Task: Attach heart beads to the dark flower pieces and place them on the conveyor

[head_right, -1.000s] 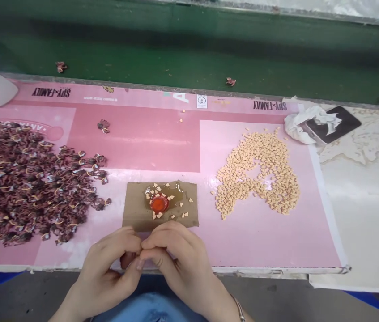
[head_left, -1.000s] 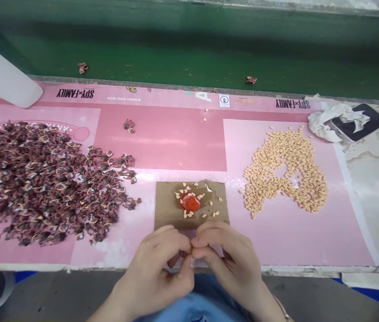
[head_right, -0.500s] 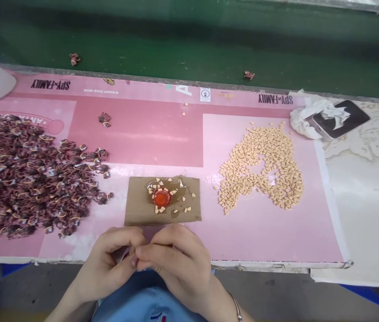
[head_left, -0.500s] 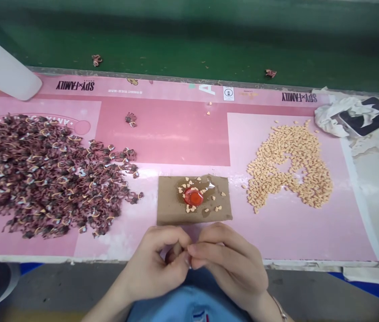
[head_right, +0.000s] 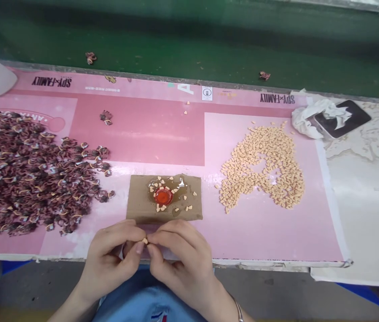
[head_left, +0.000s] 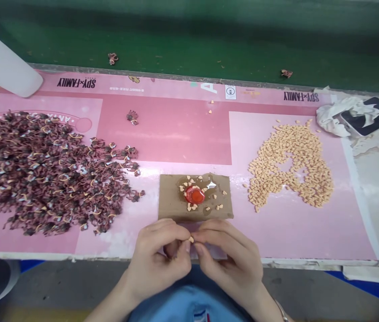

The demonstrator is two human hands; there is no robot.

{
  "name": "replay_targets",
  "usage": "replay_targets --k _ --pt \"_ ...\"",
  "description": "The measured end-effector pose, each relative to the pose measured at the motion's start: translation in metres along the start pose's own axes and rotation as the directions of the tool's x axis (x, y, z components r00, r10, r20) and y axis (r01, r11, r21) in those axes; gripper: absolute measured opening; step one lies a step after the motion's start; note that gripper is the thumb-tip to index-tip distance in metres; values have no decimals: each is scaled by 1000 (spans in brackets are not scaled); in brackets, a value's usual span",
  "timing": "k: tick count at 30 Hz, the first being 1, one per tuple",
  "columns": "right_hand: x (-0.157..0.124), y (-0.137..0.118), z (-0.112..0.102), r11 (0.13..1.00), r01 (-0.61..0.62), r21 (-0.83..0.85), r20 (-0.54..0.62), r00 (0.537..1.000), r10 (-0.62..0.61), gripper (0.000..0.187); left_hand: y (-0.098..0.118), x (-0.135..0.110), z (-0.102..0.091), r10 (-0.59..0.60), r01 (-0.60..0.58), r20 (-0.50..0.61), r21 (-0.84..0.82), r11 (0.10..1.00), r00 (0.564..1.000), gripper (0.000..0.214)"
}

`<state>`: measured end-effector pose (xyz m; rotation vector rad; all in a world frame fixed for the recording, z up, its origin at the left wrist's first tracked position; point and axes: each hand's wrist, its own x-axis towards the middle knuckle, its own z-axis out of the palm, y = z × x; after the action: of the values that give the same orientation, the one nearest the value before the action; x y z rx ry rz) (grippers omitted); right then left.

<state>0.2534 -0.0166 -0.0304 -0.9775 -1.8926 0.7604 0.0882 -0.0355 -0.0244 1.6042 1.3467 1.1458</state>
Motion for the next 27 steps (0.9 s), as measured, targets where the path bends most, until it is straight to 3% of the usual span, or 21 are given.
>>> replay_targets --k 5,10,14,17,20,27 --pt "3 1 2 999 -26 -26 25 999 26 12 -3 -3 0 146 -140 -20 190 972 989 19" --pt "8 -1 2 999 -39 -2 46 998 39 12 -4 -7 -1 209 -196 -5 322 926 978 20" --pt "14 2 -2 998 -39 -51 49 998 42 13 -7 -11 -5 173 -169 13 311 935 985 14" --pt "21 12 -11 965 34 -262 26 999 -28 16 -14 -19 -13 77 -73 -13 222 972 997 13" --pt "27 23 -19 871 121 -477 47 993 -112 15 -23 -26 -23 8 7 -83 180 984 996 22" --pt "29 28 -20 819 205 -535 115 979 -170 13 -30 -24 -37 111 -67 -147 273 960 983 13"
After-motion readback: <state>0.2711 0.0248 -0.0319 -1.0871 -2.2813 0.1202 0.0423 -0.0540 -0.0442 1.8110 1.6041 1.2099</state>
